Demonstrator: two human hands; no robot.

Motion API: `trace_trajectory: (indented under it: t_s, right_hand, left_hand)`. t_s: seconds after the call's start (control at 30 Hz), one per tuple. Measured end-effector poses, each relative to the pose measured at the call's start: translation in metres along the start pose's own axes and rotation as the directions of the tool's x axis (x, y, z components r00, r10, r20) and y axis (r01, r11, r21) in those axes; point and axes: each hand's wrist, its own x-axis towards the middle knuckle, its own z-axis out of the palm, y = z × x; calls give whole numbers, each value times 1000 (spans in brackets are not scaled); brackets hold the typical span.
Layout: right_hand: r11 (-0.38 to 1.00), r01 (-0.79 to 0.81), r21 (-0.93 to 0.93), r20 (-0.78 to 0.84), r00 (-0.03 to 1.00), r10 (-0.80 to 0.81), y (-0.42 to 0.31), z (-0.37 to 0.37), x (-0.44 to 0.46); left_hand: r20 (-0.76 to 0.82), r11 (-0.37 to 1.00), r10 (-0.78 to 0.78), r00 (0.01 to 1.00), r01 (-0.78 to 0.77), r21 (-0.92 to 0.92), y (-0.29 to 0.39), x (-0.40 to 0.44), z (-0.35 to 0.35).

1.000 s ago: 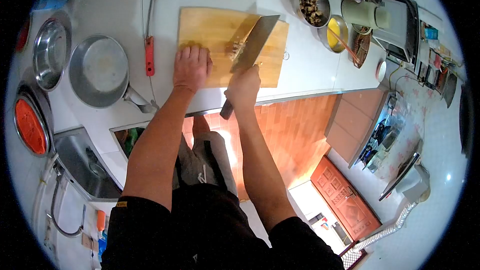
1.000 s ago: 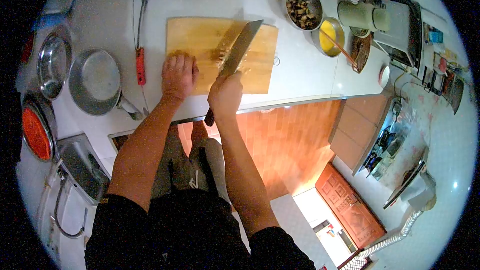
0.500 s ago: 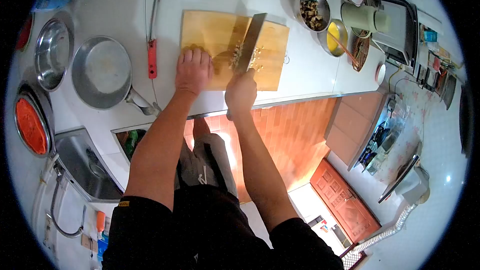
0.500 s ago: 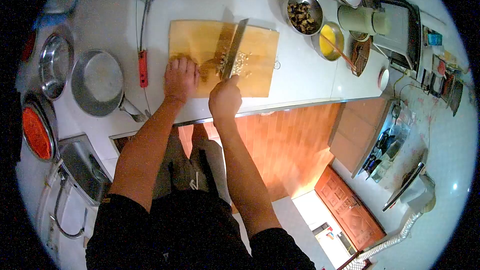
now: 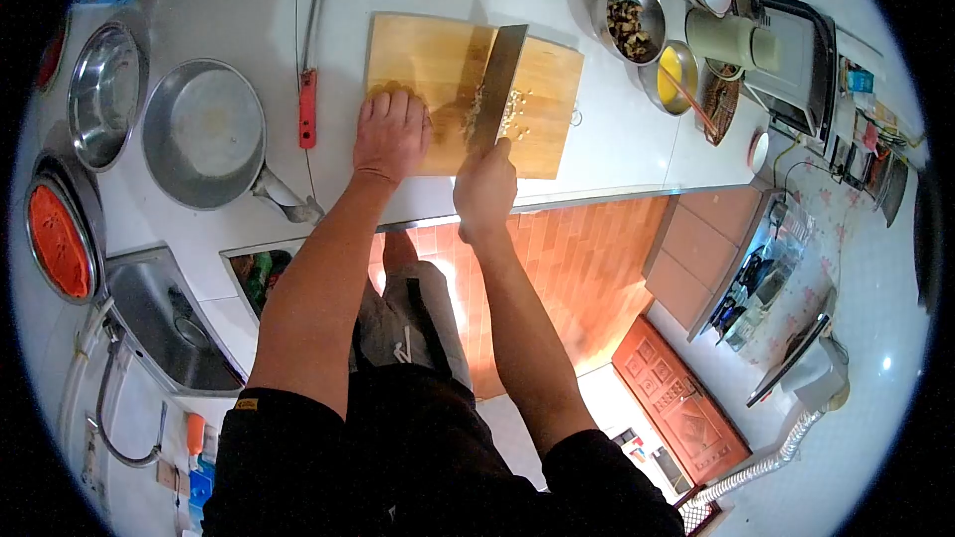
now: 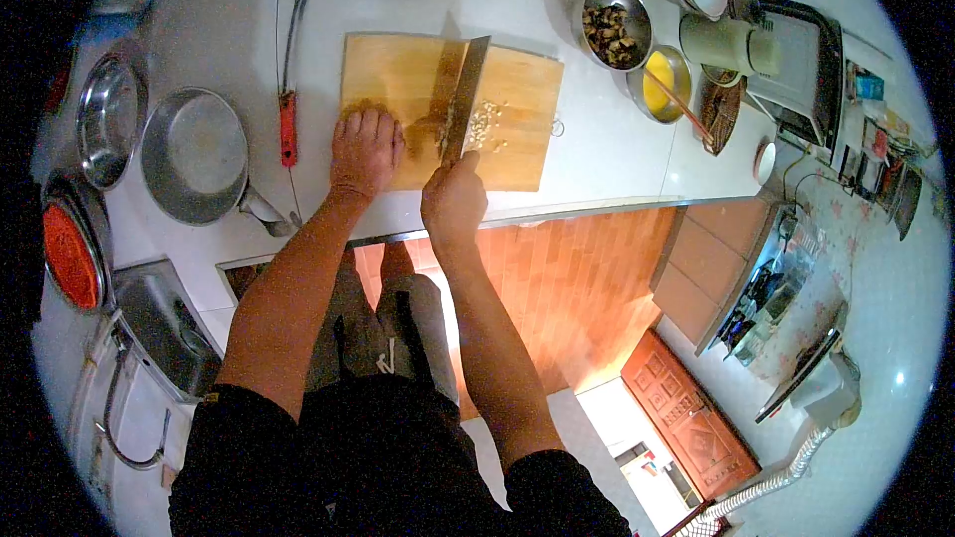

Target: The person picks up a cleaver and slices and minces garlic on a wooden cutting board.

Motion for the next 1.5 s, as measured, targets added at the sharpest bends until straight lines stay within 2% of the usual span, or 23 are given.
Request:
trace_trajectory:
  t_s: [0.2, 0.37, 0.47, 0.57, 0.63, 0.67, 0.73, 0.77, 0.8, 0.87, 0.9, 1.07, 1.13, 1.17, 1.23, 1.47, 1.5]
  right_hand:
    - [1000, -13, 15, 68, 998, 12, -16, -35, 9]
    - [999, -38, 30, 43, 998, 37, -13, -16, 4]
    - [993, -88, 76, 23, 996, 86, -11, 5, -3]
    - [996, -61, 67, 18, 998, 60, -5, -7, 1]
    - [999, -39, -30, 66, 997, 41, -13, -27, 6]
    - [999, -36, -30, 72, 997, 38, -16, -34, 9]
    - [988, -82, 134, 169, 984, 59, -18, -44, 14]
    - [978, -152, 144, 196, 973, 122, -23, -42, 14]
    - [978, -151, 146, 194, 973, 122, -25, -34, 12]
    - [991, -132, 23, 72, 989, 130, -26, -10, 3]
    - [992, -120, 38, 39, 992, 119, -27, -3, -5]
    - [995, -89, 50, 65, 994, 85, -19, -17, 4]
    - [977, -140, 159, 139, 983, 118, -19, -23, 9]
    - [977, -146, 157, 143, 982, 124, -15, -17, 5]
    - [999, -47, -5, 52, 998, 47, -13, -6, 3]
    - [998, 20, -65, 132, 991, -11, 2, -35, 19]
    - [997, 19, -78, 108, 994, -11, 4, -29, 18]
  left_hand:
    - [-3, 1000, -7, 1000, 7, -10, 1, 1, 0]
    - [-1, 999, -4, 1000, 4, -35, 2, 1, 3]
    - [-30, 999, 22, 999, -20, 44, -3, -1, 2]
    - [-16, 1000, 25, 1000, -25, -8, 2, 0, 2]
    - [162, 998, -28, 986, 38, -59, 0, 1, 0]
    - [165, 998, -33, 986, 43, -56, -1, 0, 0]
    - [-88, 1000, 24, 996, -23, 6, 2, 0, -2]
    - [-89, 1000, 26, 996, -25, 6, 2, 2, -1]
    - [-81, 999, 31, 996, -32, -3, 0, 2, 1]
    - [-71, 999, 37, 997, -38, -8, -1, 1, 1]
    - [-65, 1000, 31, 997, -31, -2, 0, 1, 1]
    - [-5, 1000, 17, 1000, -17, -15, 2, 1, -1]
    - [-43, 999, 42, 998, -43, -14, -1, 1, 1]
    - [-37, 999, 42, 998, -43, -17, -1, -2, 1]
    - [-52, 999, 40, 998, -41, -22, -1, 4, 2]
    - [-41, 1000, 21, 999, -21, 6, -1, 1, 2]
    - [22, 1000, 11, 1000, -11, -16, -1, 0, 2]
